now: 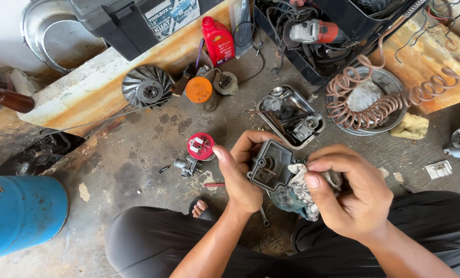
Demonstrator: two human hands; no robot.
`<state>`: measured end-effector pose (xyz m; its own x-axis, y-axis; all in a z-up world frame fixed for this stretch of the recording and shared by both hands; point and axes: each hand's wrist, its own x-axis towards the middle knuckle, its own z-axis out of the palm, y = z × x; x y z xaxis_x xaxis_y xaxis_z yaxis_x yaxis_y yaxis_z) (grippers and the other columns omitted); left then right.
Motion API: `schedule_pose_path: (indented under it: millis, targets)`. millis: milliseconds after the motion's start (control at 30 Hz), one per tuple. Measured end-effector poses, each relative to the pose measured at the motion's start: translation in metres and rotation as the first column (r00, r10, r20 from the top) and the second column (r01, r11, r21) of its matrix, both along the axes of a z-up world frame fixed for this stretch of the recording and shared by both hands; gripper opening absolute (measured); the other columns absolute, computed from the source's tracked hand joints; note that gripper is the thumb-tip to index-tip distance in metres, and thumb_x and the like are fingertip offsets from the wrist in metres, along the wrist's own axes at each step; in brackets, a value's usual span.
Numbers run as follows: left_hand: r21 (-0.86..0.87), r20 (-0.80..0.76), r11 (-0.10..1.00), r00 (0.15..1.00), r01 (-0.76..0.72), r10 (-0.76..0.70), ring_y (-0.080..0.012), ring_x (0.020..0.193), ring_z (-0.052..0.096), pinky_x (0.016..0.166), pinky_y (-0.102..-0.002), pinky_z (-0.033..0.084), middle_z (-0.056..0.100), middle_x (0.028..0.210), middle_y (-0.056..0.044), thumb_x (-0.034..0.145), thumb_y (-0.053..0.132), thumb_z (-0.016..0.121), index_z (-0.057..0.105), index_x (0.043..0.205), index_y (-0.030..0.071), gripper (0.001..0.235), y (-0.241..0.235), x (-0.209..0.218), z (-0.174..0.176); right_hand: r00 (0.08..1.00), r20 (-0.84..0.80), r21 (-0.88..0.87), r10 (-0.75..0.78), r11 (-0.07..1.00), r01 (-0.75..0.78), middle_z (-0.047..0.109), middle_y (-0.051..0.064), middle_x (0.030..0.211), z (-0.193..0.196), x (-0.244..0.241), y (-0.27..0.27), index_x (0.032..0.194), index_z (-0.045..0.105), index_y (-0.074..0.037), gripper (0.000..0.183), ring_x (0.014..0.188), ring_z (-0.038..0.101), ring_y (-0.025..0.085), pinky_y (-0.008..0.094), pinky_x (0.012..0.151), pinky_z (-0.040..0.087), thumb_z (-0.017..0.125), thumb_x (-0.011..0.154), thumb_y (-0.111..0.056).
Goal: Disassembling, cleaning, and reassembling a motorcycle carburetor using a screwdriver and a rag
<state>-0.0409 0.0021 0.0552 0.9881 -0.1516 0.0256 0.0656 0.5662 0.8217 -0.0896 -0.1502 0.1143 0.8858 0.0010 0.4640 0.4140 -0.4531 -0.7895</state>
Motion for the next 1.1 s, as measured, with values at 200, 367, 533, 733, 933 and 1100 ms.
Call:
schedule_pose_path:
  millis: [200,367,533,733,933,1100]
  targets:
    - [0.061,-0.044,0.998,0.999,0.026,-0.024,-0.0192,0.087,0.06,0.083,-0.033,0.047,0.07,0.096,-0.012,0.09,0.079,0.01,0.064,0.103,0.001,0.096,-0.002,0.001,0.003,0.994,-0.059,-0.082,-0.091,0.993,0.086,0.073,0.015,0.102,0.014,0.001,0.008,0.1,0.064,0.006,0.018,0.075,0.065,0.018,0.027,0.07,0.052,0.072,0.084,0.003]
    - [0.079,-0.014,0.996,1.0,0.029,-0.028,-0.0186,0.09,0.059,0.086,-0.033,0.046,0.068,0.099,-0.011,0.089,0.082,0.01,0.062,0.108,0.0,0.099,-0.005,0.002,-0.006,0.991,-0.093,-0.056,-0.095,0.994,0.09,0.073,0.015,0.105,0.016,0.001,0.011,0.103,0.064,0.006,0.018,0.08,0.067,0.018,0.027,0.073,0.053,0.071,0.086,0.003]
    - [0.081,0.018,0.996,0.999,0.041,-0.043,-0.0193,0.094,0.057,0.09,-0.035,0.045,0.064,0.105,-0.011,0.09,0.08,0.008,0.058,0.113,0.0,0.097,-0.009,0.002,-0.015,0.997,-0.074,-0.115,-0.032,0.993,0.023,0.076,0.011,0.102,0.014,0.008,0.017,0.1,0.067,0.002,0.023,0.072,0.069,0.014,0.025,0.064,0.054,0.076,0.08,-0.003]
    - [-0.141,-0.088,0.989,0.995,0.04,-0.053,-0.0236,0.09,0.068,0.087,-0.035,0.053,0.073,0.099,-0.018,0.095,0.076,0.015,0.067,0.103,-0.001,0.094,-0.006,0.013,-0.018,0.997,-0.022,-0.04,-0.069,0.997,0.068,0.071,0.017,0.108,0.001,0.001,0.008,0.104,0.06,0.005,0.018,0.07,0.063,0.014,0.023,0.06,0.049,0.068,0.088,0.002]
    - [-0.364,-0.159,0.919,0.962,0.151,-0.221,-0.0255,0.089,0.071,0.084,-0.034,0.056,0.073,0.098,-0.023,0.102,0.073,0.017,0.069,0.106,-0.006,0.096,-0.003,0.015,-0.026,0.988,-0.035,0.085,-0.152,0.984,0.155,0.063,0.018,0.114,0.003,0.001,0.001,0.11,0.046,0.001,0.015,0.082,0.053,0.015,0.025,0.078,0.044,0.056,0.099,0.003]
    - [-0.372,-0.166,0.913,0.956,0.168,-0.243,-0.0282,0.091,0.071,0.087,-0.038,0.057,0.073,0.098,-0.024,0.101,0.074,0.017,0.07,0.107,-0.007,0.097,-0.004,0.015,-0.024,0.987,-0.078,0.061,-0.139,0.988,0.144,0.068,0.016,0.113,0.002,-0.002,-0.001,0.113,0.047,0.0,0.024,0.073,0.053,0.011,0.022,0.07,0.044,0.062,0.095,0.002]
